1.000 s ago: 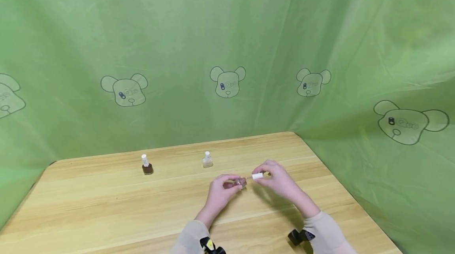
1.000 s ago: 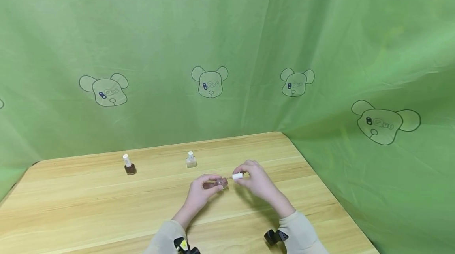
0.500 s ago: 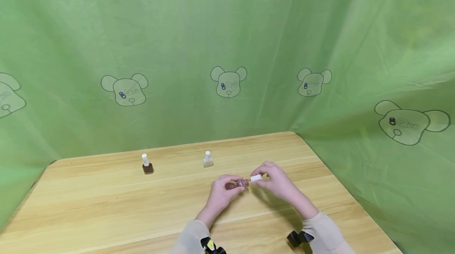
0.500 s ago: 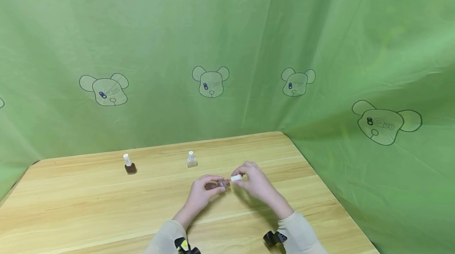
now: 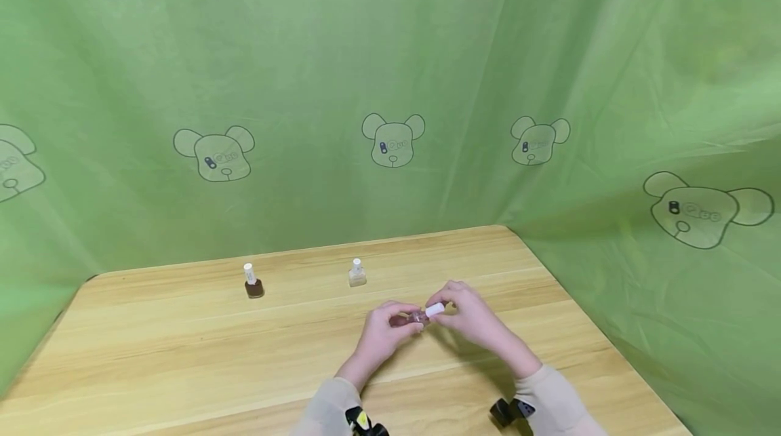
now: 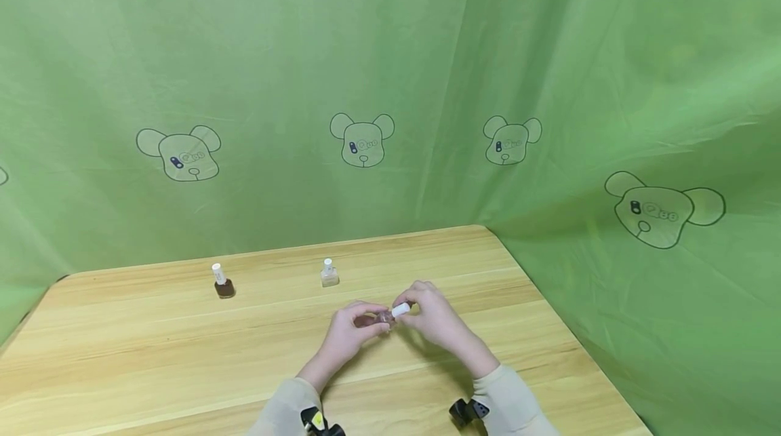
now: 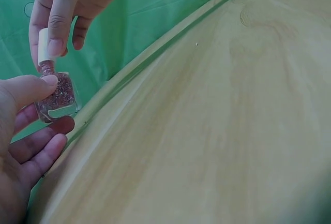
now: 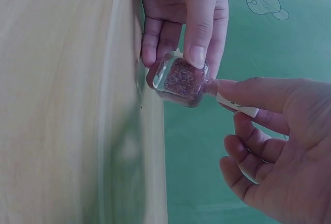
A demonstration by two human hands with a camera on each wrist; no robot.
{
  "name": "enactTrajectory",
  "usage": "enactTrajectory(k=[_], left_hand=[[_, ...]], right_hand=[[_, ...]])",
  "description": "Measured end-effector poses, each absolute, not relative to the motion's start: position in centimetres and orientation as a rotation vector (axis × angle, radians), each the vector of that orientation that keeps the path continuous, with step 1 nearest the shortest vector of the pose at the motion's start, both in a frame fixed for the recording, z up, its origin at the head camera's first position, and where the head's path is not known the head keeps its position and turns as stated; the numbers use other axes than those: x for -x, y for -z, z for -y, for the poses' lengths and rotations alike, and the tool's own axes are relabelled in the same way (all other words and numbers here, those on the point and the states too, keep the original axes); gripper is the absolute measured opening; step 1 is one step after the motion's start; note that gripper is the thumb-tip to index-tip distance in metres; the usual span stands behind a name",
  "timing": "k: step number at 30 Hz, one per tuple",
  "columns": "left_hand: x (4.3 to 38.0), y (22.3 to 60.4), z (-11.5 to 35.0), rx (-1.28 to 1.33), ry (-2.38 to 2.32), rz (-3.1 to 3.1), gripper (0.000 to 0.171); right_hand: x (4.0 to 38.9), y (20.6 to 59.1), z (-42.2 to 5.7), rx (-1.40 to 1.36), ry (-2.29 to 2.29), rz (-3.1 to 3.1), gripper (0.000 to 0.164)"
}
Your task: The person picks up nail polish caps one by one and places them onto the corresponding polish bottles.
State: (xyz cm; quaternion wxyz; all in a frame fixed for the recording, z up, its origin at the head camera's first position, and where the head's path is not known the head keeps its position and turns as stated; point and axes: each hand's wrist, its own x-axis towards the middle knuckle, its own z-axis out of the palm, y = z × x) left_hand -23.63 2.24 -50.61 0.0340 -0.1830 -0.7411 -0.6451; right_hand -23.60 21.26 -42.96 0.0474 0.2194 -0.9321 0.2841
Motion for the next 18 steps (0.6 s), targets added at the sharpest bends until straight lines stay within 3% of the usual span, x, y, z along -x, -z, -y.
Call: enactTrajectory(k=[12,18], left_hand=[[23.50,50.46,-2.20,0.581,1.975,2.282,0.030],[23.65,50.55,-2.11,0.531,2.000,2.302,0.031]], right_hand=[[23.75,43.55,-21.19,-0.729,-0.856,2.837,0.019],[24.26,43.64,-21.68,-0.725,-1.045,2.807,0.036]])
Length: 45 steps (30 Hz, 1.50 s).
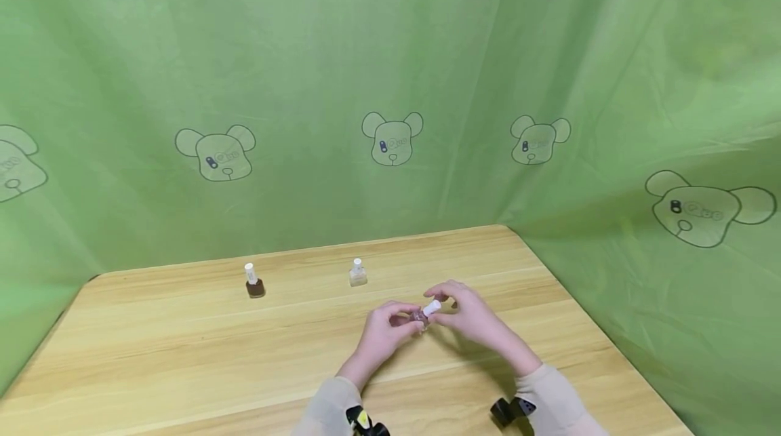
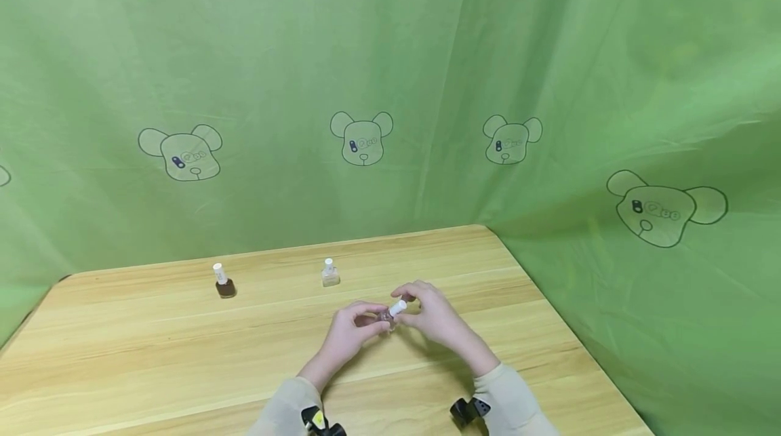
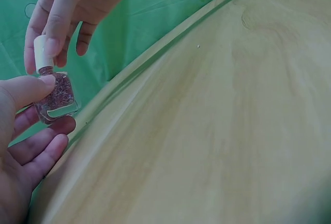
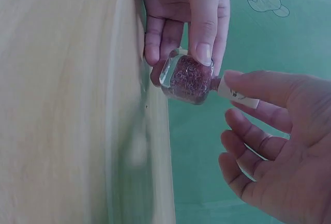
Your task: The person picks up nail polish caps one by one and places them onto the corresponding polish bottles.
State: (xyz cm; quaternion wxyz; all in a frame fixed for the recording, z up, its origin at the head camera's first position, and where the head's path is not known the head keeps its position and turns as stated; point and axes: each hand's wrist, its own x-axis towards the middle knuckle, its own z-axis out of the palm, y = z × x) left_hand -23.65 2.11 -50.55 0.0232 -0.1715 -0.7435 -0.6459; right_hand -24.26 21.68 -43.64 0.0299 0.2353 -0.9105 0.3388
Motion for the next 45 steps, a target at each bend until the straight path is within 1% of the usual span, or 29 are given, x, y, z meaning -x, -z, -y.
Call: enactTrajectory(k=[3,11,16,20,23,30,39,45], left_hand=[[23.7,50.5,-2.1,0.492,2.042,2.291,0.030],[23.6,50.4,-2.1,0.431,2.074,2.282,0.028],[22.6,48.8,-2.1,0.427,2.053,2.297,0.027],[21.7,47.3,-1.8,0.444,2.065,2.286,0.027],[21.7,47.2,-1.8,0.444,2.069,2.278,0.027],[23.8,50.5,-2.1,0.437,2.049,2.282,0.027],[23.8,50.6,-2.1,0.476,1.964,2.312,0.028],[23.9,50.7,-2.2,0.490,1.948,2.309,0.028]], right_hand=[[24.8,43.9,-22.2,-0.694,-1.244,2.788,0.043],[25.8,45.2,-23.2,-0.681,-1.835,2.665,0.049],[25.7,45.6,-23.1,-0.607,-1.993,2.657,0.048],[25.6,45.8,-22.9,-0.564,-2.045,2.635,0.045],[25.5,45.8,-22.8,-0.550,-2.067,2.612,0.044],[25.7,46.3,-22.6,-0.509,-2.003,2.601,0.040],[25.6,46.3,-22.0,-0.310,-1.884,2.609,0.031],[25.6,46.5,-21.7,-0.324,-1.895,2.566,0.027]])
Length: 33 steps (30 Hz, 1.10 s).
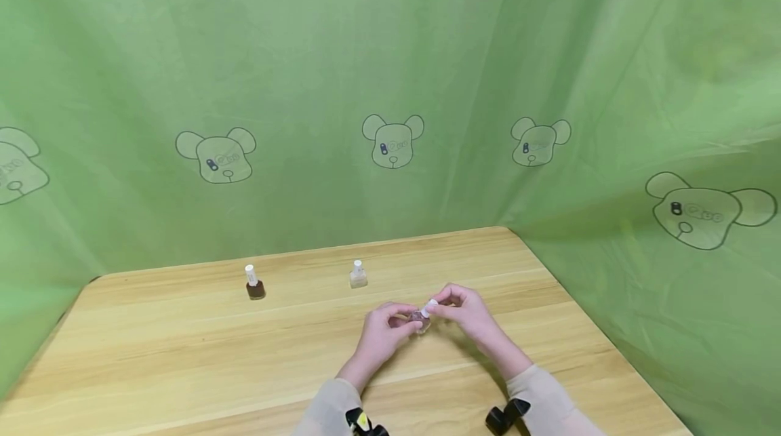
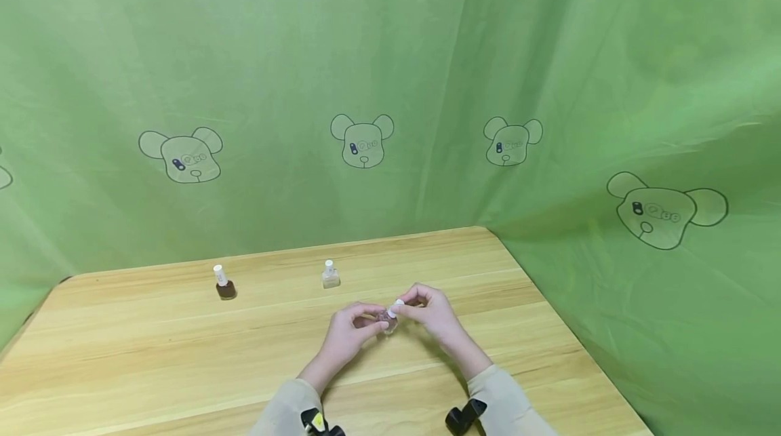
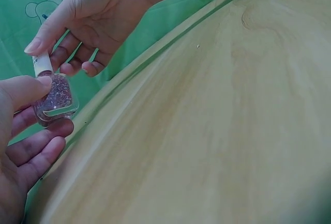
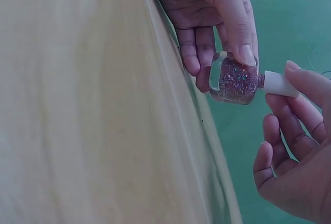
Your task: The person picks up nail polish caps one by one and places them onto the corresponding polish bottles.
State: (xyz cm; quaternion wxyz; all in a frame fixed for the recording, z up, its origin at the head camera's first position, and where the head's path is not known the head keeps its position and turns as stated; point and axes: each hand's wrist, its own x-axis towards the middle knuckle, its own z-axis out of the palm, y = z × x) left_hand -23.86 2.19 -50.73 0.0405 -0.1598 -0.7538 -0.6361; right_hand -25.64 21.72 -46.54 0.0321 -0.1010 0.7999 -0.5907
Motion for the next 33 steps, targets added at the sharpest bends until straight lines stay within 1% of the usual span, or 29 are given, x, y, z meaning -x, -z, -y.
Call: enactTrajectory(k=[3,10,13,19,25,33], left_hand=[[23.84,50.70,-2.16,0.490,1.951,2.313,0.028],[23.98,50.69,-2.23,0.456,1.967,2.311,0.027],[24.02,50.61,-2.28,0.446,1.968,2.302,0.028],[23.97,50.38,-2.24,0.449,1.963,2.294,0.028],[23.78,50.23,-2.17,0.465,1.940,2.301,0.025],[23.51,50.49,-2.22,0.491,1.960,2.287,0.026]], right_hand=[[25.68,46.53,-21.75,0.327,1.820,-2.447,0.028],[25.78,46.18,-22.36,0.440,1.781,-2.379,0.042],[25.80,46.11,-22.55,0.522,1.763,-2.363,0.045],[25.85,46.20,-22.62,0.606,1.751,-2.396,0.037],[25.75,46.11,-22.46,0.547,1.728,-2.484,0.032],[25.59,46.17,-22.15,0.464,1.710,-2.581,0.025]])
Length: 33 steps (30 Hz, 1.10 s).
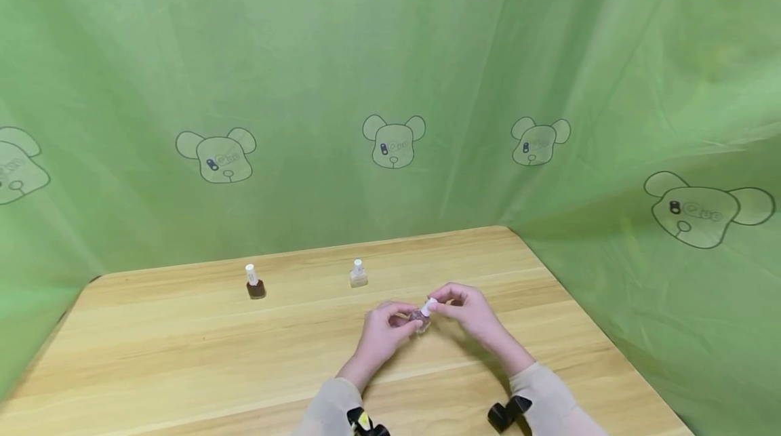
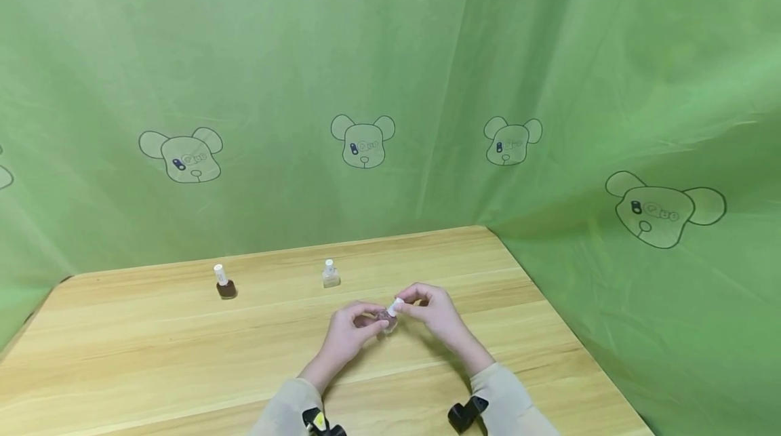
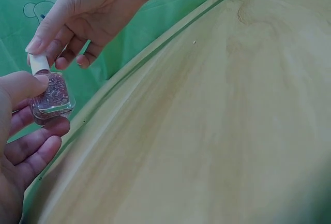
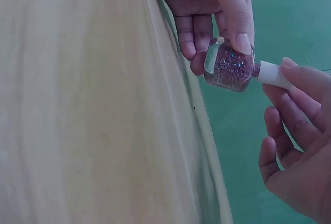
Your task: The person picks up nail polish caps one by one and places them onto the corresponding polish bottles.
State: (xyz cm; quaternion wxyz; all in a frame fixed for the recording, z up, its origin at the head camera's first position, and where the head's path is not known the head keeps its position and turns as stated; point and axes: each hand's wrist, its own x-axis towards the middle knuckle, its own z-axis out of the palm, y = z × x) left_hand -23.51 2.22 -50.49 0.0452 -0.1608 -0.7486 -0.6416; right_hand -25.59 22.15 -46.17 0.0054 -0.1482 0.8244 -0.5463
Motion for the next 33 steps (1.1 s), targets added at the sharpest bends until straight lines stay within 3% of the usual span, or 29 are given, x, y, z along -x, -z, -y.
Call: enactTrajectory(k=[12,20,33], left_hand=[[23.5,50.8,-2.4,0.543,1.900,2.298,0.028],[23.5,50.6,-2.4,0.503,1.950,2.275,0.024],[23.7,50.5,-2.4,0.517,1.886,2.322,0.029]], right_hand=[[24.9,45.8,-21.5,0.429,1.731,-2.651,0.021],[25.7,46.4,-22.4,0.606,1.648,-2.550,0.039],[25.6,46.0,-22.4,0.614,1.624,-2.552,0.031]])
